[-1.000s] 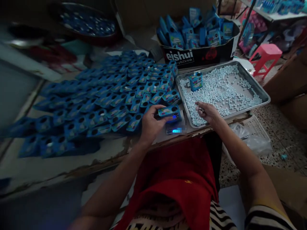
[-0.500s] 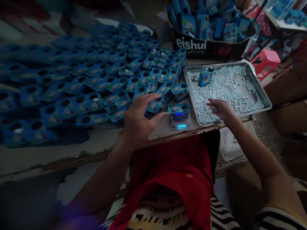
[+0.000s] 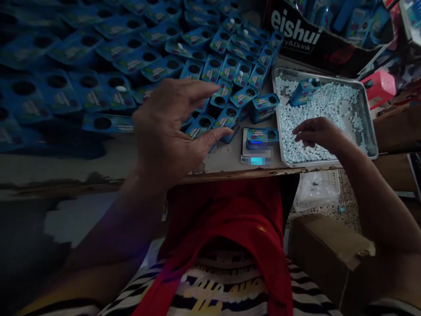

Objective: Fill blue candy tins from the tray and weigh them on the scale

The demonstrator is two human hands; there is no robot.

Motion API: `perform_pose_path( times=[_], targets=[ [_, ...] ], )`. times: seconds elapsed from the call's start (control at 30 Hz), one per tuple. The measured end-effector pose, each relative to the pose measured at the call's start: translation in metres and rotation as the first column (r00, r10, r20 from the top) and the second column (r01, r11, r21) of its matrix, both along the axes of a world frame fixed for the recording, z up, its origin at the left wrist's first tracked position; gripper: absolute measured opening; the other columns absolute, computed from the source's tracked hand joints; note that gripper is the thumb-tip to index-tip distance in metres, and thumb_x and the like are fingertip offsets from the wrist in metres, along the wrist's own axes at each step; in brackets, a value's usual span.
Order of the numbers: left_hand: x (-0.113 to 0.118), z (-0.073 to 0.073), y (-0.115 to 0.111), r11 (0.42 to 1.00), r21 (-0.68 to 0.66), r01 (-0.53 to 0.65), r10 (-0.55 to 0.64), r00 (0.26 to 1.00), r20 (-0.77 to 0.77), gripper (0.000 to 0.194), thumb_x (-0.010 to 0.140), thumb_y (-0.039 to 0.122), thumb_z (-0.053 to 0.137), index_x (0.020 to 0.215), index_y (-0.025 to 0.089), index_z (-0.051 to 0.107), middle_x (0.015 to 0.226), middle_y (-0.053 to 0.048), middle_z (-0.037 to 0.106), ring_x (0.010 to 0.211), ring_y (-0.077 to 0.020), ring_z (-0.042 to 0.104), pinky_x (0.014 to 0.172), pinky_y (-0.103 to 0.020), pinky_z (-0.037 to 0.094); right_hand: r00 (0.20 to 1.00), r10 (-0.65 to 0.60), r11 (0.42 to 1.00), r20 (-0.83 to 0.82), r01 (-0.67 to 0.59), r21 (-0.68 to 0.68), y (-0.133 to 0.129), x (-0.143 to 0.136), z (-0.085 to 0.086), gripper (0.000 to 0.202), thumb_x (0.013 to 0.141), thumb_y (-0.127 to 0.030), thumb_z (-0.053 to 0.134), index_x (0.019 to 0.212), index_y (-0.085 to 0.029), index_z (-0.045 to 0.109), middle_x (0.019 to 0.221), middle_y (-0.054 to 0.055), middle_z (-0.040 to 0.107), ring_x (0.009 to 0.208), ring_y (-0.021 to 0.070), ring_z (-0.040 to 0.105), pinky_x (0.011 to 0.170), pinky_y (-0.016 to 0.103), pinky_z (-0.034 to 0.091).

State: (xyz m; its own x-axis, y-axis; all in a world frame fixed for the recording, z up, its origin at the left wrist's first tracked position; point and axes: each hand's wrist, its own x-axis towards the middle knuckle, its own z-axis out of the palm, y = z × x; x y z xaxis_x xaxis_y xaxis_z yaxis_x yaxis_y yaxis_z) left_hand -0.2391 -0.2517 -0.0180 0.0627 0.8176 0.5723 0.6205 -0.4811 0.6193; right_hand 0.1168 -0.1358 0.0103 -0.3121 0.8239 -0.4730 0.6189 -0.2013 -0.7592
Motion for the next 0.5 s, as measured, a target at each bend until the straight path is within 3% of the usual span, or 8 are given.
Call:
perform_pose_path(
  times=[0.13, 0.27, 0.5],
  targets=[
    [0.011, -0.011, 0.002, 0.995, -0.074, 0.070, -0.065, 0.995, 0.071, 0.047, 0.109, 0.031, 0.076, 0.153, 0.027, 0.060, 0.152, -0.008, 0.068, 0.146, -0.0320, 0.068, 0.122, -0.053, 0.063, 0.997, 0.058, 0.997, 0.044, -0.060, 0.056, 0.002, -0.018, 0.025, 0.016, 0.089, -0.030, 0.096, 0.095, -0.017, 0.088, 0.079, 0.008, 0.080, 0.056, 0.0109, 0.056, 0.047, 0.026, 0.035],
    [0.023, -0.025, 0.007, 0.980, -0.137, 0.145, -0.132, 0.987, 0.096, 0.055, 0.104, 0.025, 0.079, 0.155, 0.030, 0.058, 0.153, -0.009, 0.067, 0.146, -0.0345, 0.068, 0.121, -0.052, 0.064, 0.996, 0.071, 0.988, 0.049, -0.077, 0.131, -0.002, -0.038, 0.042, 0.021, 0.085, -0.025, 0.104, 0.090, -0.019, 0.085, 0.070, 0.004, 0.072, 0.059, 0.0125, 0.058, 0.054, 0.028, 0.041],
    [0.042, -0.047, 0.021, 0.967, -0.186, 0.174, -0.153, 0.981, 0.121, 0.067, 0.097, 0.020, 0.083, 0.158, 0.028, 0.057, 0.153, -0.010, 0.068, 0.144, -0.0337, 0.069, 0.122, -0.051, 0.062, 0.978, 0.183, 0.962, 0.101, -0.199, 0.186, -0.011, -0.072, 0.050, 0.023, 0.092, -0.030, 0.098, 0.081, -0.019, 0.081, 0.063, -0.001, 0.064, 0.058, 0.0105, 0.052, 0.053, 0.026, 0.038]
  ],
)
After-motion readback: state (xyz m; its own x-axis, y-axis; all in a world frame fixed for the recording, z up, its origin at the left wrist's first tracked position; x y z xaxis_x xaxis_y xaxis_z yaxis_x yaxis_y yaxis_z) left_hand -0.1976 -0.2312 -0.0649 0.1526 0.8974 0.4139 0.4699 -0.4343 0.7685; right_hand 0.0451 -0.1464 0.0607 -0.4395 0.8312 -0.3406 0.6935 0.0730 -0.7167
